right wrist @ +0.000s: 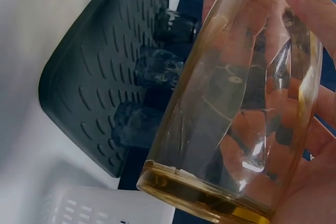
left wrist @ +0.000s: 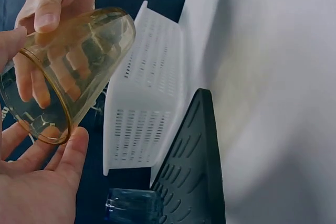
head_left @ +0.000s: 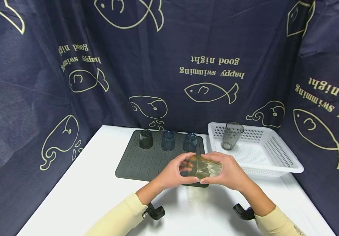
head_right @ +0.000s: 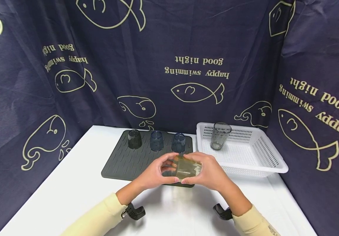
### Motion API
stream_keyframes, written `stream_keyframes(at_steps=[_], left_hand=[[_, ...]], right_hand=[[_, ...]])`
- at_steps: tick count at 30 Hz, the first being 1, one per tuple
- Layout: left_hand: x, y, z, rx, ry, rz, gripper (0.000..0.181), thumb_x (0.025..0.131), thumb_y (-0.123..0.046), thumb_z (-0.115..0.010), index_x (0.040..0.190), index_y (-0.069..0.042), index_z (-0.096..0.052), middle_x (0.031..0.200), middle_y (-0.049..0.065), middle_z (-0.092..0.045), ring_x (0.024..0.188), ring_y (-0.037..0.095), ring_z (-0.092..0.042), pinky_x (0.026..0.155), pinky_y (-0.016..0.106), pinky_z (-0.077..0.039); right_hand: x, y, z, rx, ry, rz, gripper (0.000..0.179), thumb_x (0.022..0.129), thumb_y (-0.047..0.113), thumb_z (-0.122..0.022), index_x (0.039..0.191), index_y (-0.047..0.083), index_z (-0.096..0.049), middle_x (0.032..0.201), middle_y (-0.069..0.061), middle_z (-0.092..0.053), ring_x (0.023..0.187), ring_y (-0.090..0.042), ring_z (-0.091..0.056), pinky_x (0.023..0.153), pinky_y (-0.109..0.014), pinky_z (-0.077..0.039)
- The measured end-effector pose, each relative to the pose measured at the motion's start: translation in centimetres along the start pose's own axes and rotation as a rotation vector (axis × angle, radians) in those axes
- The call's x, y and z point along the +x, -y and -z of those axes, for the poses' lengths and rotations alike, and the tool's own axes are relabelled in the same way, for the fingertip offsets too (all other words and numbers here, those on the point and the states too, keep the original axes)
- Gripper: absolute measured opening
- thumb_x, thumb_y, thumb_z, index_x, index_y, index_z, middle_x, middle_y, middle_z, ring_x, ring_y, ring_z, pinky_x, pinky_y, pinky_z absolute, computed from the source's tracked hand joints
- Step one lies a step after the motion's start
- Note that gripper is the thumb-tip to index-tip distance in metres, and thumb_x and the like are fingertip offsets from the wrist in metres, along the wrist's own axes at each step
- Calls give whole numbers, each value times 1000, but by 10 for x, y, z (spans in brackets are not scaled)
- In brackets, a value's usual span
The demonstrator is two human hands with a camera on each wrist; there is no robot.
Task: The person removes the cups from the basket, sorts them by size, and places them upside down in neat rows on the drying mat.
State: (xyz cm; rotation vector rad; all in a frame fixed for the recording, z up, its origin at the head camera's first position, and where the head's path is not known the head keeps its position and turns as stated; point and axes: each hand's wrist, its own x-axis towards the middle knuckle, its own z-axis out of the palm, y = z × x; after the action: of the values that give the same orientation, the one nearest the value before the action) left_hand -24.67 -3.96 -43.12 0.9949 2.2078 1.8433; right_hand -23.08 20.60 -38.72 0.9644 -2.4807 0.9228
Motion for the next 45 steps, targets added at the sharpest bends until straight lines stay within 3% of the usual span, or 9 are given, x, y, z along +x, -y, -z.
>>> stream_keyframes(at_steps=[3,7,14,20,26,33,40,45], left_hand=[[-2,0,-1,8,-18,-19,77,82,-11,-85,150,-12,-48,144,13,-55,116,22,-64,103,33,-57],[-4,0,0,7,-36,-43,76,81,-10,-86,148,-12,-50,140,13,-57,117,33,-65,102,31,-57],[-8,-3,8,-40,-59,-45,77,80,-6,-86,148,-9,-50,140,18,-57,118,44,-63,103,36,-57],[-12,-1,16,-65,-65,-35,78,79,-3,-86,147,-10,-51,137,19,-58,116,36,-66,103,37,-57],[-16,4,21,-94,-71,-46,77,79,0,-85,147,-10,-51,134,21,-59,114,34,-66,103,38,-57],[-21,8,26,-111,-73,-82,78,79,1,-85,148,-9,-50,137,22,-57,116,32,-64,103,37,-57],[-25,14,31,-142,-56,-114,79,79,3,-84,148,-8,-49,138,21,-56,115,17,-64,100,32,-58],[-28,17,33,-162,-45,-124,78,80,-2,-86,148,-7,-49,136,22,-56,114,14,-64,100,30,-58]], right_hand=[[-1,2,0,-10,-2,4,79,61,51,-97,128,16,-72,122,6,-73,110,-12,-69,88,-31,-60],[-1,3,1,-35,3,-1,80,62,53,-96,130,17,-71,125,6,-72,113,-15,-69,91,-36,-60],[-3,-2,6,-45,-19,-23,78,61,51,-97,129,22,-71,124,3,-73,106,-17,-71,84,-39,-61],[-8,-15,8,14,-52,-20,76,60,43,-100,127,22,-72,124,0,-74,110,-15,-69,87,-32,-59],[-14,-26,7,187,-62,-71,74,62,30,-101,128,23,-70,130,-1,-70,118,-8,-65,95,-19,-56],[-21,-32,0,444,-45,-108,71,71,3,-93,135,6,-64,133,1,-66,118,-8,-64,100,-16,-52],[-27,-35,-11,592,-13,-120,69,78,-5,-85,141,0,-57,138,-11,-62,109,-10,-68,92,-24,-59],[-31,-34,-18,720,-7,-132,70,77,-12,-82,140,-7,-54,138,-3,-63,112,-13,-71,88,-28,-63]])
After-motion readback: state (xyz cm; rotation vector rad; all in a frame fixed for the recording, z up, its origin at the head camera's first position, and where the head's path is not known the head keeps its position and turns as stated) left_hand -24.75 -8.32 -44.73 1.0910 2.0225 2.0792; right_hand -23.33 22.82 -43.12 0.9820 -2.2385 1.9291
